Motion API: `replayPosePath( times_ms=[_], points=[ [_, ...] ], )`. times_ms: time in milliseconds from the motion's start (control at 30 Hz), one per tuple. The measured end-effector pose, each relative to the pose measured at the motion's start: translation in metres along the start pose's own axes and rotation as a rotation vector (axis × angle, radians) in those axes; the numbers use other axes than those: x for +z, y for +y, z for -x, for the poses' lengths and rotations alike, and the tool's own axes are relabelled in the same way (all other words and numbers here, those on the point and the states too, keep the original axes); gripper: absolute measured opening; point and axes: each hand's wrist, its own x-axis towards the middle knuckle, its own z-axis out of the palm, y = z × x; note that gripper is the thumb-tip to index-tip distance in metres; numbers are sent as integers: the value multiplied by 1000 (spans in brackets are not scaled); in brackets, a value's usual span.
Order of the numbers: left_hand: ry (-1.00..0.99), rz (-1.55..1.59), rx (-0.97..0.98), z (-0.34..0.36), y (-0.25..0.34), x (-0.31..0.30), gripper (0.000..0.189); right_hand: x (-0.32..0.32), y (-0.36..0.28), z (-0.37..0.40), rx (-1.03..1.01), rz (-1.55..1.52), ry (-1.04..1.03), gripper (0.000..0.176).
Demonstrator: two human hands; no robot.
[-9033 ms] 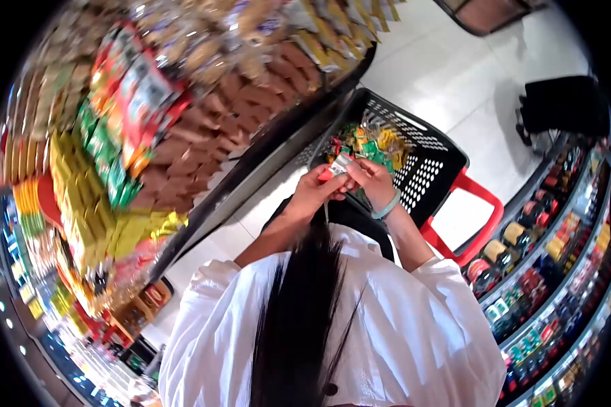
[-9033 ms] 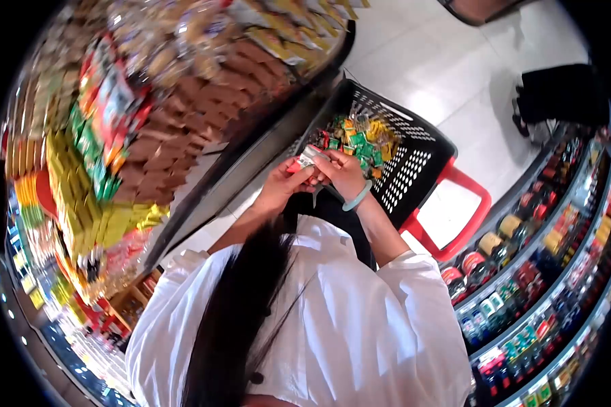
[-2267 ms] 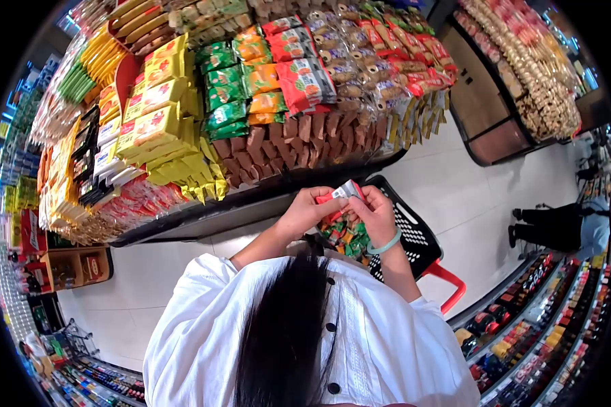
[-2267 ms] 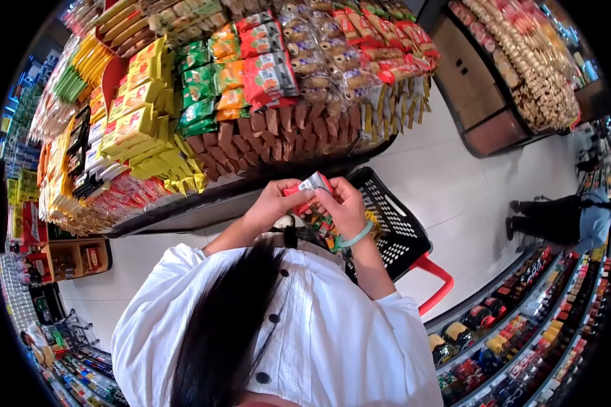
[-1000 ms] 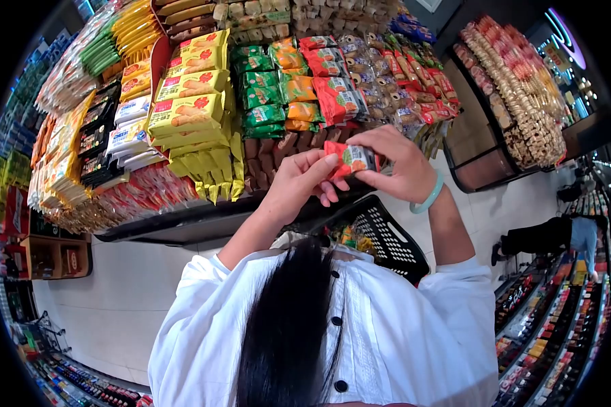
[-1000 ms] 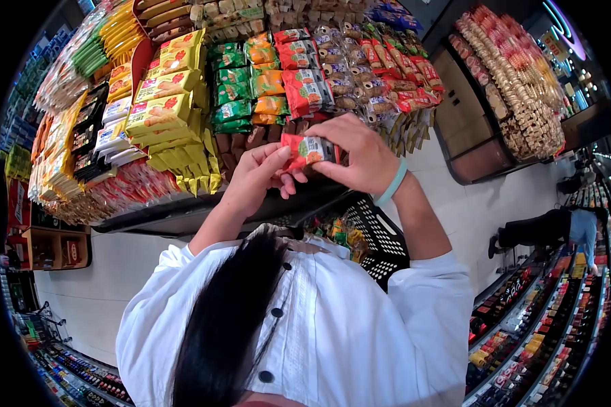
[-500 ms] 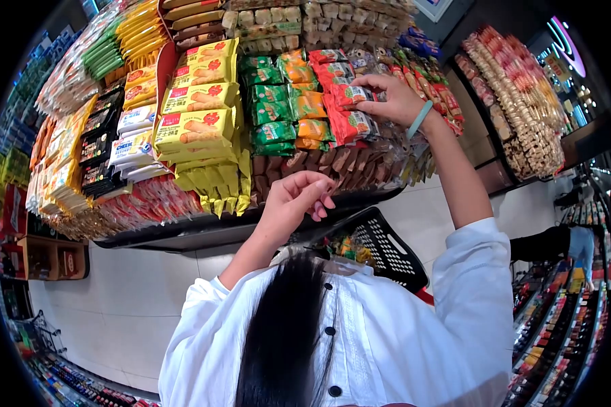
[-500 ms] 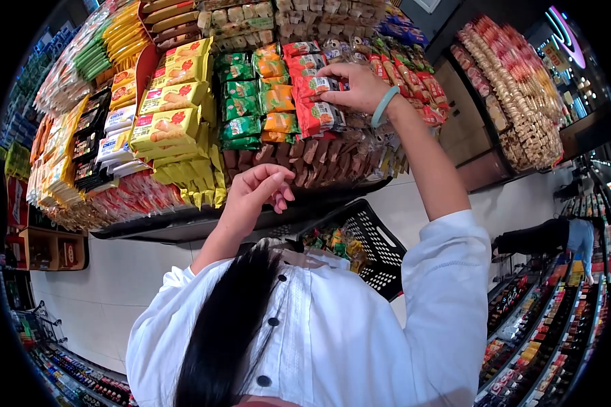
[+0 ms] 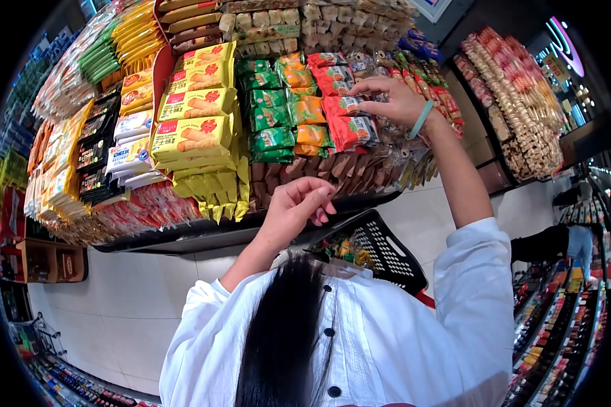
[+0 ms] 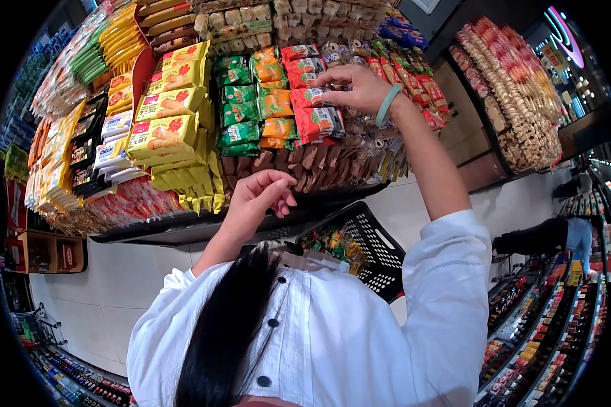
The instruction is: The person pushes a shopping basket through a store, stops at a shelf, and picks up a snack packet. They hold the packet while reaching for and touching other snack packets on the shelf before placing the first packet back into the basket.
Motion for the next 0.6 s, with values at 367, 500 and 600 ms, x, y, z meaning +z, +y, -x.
replayPosePath(
  times_ms=[367,500,600],
  points=[
    [-16,-23,-14,-2,-5,5,22,12,8,7,-322,209,41,21],
    [-11,-40,-17,-2,-8,5,22,13,10,8,-368,253,62,20],
    [-10,-60,-25,-2,-12,5,22,14,9,10,-392,314,117,21]
  ],
)
